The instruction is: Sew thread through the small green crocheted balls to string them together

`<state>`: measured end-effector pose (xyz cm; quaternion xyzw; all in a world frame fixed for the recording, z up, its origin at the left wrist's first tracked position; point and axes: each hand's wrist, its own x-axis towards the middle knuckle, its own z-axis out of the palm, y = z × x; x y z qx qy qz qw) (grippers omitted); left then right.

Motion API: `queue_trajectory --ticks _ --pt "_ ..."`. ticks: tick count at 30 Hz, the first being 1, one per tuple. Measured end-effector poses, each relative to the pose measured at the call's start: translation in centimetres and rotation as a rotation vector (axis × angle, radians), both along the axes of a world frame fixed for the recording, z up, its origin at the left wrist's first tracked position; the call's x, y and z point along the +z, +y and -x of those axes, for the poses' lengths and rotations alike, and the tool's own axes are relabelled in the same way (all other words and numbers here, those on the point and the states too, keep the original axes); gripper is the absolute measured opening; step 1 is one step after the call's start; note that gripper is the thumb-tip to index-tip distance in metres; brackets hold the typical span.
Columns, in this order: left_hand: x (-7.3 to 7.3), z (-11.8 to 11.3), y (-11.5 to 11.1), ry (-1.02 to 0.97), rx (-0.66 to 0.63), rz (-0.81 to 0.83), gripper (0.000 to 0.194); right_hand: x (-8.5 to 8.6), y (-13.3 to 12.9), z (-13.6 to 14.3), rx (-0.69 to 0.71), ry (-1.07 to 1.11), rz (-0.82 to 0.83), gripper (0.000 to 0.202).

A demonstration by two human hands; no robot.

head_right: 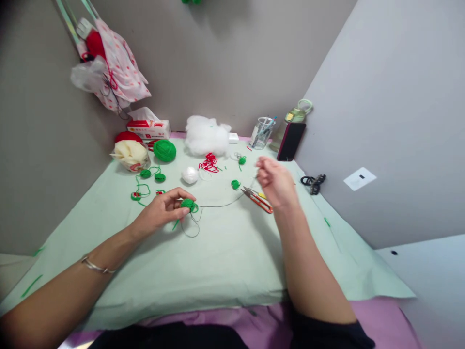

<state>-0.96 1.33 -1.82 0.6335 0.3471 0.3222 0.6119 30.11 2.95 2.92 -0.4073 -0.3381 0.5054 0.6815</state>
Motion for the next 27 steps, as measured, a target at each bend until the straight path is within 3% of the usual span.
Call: queue_trajectory --ticks 5,8,11,16,19,21,22,24,27 --pt "0.1 0.0 0.2 0.007 0.039 -0.070 0.030 -1.3 -2.9 7.7 0.724 -0.623 0.027 0.036" --pt "0.2 0.0 0.2 0.017 0.059 -0.084 0.028 -1.3 -3.6 8.6 0.859 -0.749 -0.029 0.041" --pt "0.2 0.0 0.3 0.022 0.060 -0.075 0.028 -1.1 -2.7 6.9 0.685 -0.593 -0.028 0.038" --pt "0.0 0.1 0.4 0.005 0.028 -0.057 0.030 -0.2 0.1 0.6 0.079 -0.215 -0.044 0.032" --pt "0.0 0.1 0.3 0.009 0.020 -0.064 0.031 0.4 0.9 -2.9 -0.267 -0.187 -0.141 0.028" --pt "0.1 0.1 0.3 0.013 0.018 -0.072 0.030 0.4 0.9 -3.7 -0.405 -0.264 -0.221 0.028" --pt "0.2 0.1 0.3 0.015 0.016 -0.073 0.029 0.3 0.8 -3.5 -0.390 -0.356 -0.230 0.028" --pt "0.2 0.1 0.2 0.018 0.012 -0.073 0.028 -0.2 0.3 -2.0 -0.221 -0.654 -0.171 0.028" --pt "0.2 0.2 0.3 0.031 0.015 -0.075 0.028 -1.1 -0.9 1.6 -0.016 -1.089 -0.097 0.025"
